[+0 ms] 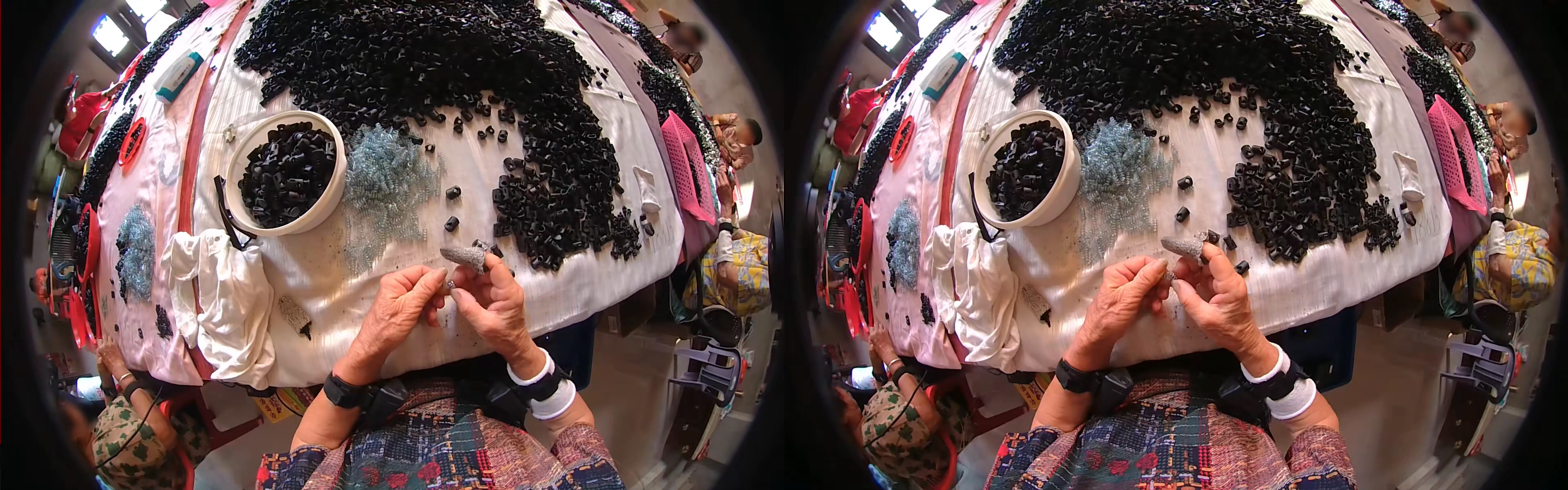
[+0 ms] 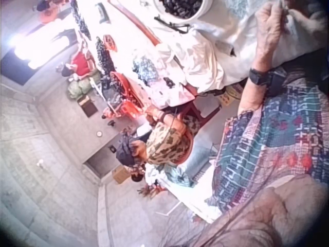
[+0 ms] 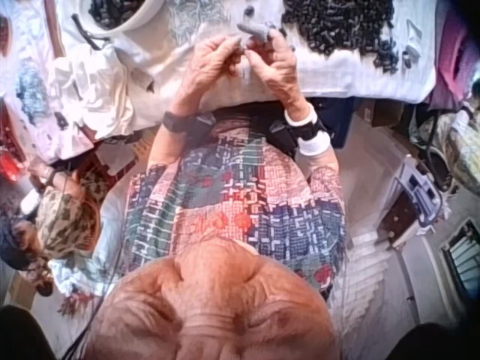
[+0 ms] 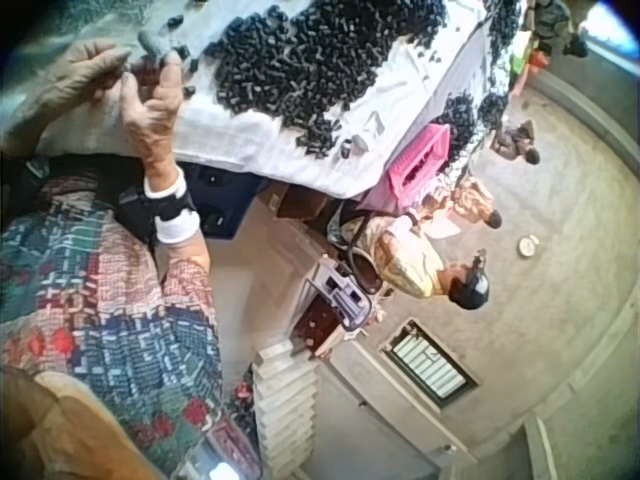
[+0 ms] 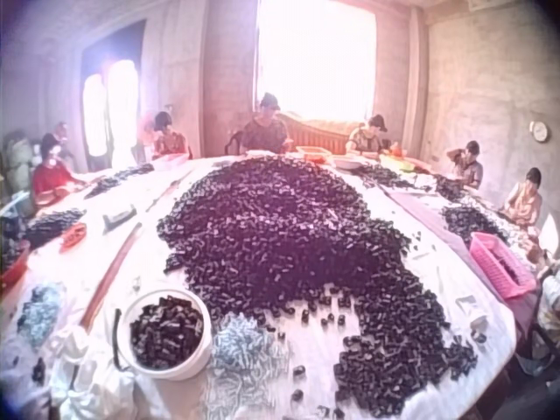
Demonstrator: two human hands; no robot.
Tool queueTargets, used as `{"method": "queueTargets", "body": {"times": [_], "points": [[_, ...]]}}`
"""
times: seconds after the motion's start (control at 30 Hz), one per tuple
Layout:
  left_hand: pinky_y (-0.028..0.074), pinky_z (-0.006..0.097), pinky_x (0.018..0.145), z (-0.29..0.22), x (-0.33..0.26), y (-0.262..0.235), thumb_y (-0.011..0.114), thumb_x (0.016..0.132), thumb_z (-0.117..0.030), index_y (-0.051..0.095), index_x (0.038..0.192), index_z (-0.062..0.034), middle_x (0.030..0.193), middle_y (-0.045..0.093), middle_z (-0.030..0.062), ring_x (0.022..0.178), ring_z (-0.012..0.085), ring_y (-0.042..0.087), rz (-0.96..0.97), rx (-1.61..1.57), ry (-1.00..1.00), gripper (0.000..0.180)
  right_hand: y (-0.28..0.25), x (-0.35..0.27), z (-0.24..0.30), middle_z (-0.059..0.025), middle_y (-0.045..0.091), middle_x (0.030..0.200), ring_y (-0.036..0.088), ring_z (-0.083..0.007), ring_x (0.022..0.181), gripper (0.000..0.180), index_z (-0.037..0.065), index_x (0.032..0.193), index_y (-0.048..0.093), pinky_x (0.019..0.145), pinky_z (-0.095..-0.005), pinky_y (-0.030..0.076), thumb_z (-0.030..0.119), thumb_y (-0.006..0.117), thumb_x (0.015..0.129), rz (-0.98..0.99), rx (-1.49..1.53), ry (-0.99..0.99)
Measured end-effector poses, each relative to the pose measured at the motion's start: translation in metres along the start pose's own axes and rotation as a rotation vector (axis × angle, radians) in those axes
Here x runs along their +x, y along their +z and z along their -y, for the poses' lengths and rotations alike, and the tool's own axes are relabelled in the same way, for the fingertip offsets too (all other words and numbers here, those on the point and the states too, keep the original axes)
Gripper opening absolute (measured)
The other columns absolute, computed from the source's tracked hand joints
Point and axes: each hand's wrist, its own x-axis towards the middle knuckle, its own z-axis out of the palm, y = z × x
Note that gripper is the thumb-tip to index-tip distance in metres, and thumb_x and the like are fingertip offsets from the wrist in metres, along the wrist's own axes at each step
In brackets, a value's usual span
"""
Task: The recorder is sitting at a large table in a factory setting, sorting and assembling small black components with their hands.
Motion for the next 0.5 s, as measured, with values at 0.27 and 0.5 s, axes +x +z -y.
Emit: {"method": "queueTargets", "body": {"times": [0.27, 0.5], "points": [[0.042, 0.018, 0.052, -0.001, 0.004, 0.004, 0.055, 0.094, -0.027, 0.061, 0.086, -0.0027, 0.070, 0.056, -0.0020, 0.056, 0.0032, 0.050, -0.073, 0.081, 0.089, 0.027, 0.006, 0.009, 0.000, -0.0007, 0.057, 0.093, 0.055, -0.0064, 0.083, 0.041, 0.003, 0.122, 0.046, 0.074, -0.0200, 0.047, -0.005, 0.057, 0.084, -0.085, 0.005, 0.044], [0.042, 0.019, 0.053, -0.005, 0.003, 0.006, 0.057, 0.092, -0.024, 0.060, 0.088, -0.0018, 0.071, 0.056, -0.0027, 0.058, 0.0034, 0.050, -0.078, 0.191, 0.131, 0.022, 0.006, 0.011, -0.001, -0.0002, 0.058, 0.091, 0.055, -0.0051, 0.081, 0.037, 0.003, 0.120, 0.048, 0.069, -0.0189, 0.046, -0.004, 0.057, 0.085, -0.097, -0.030, 0.022]]}}
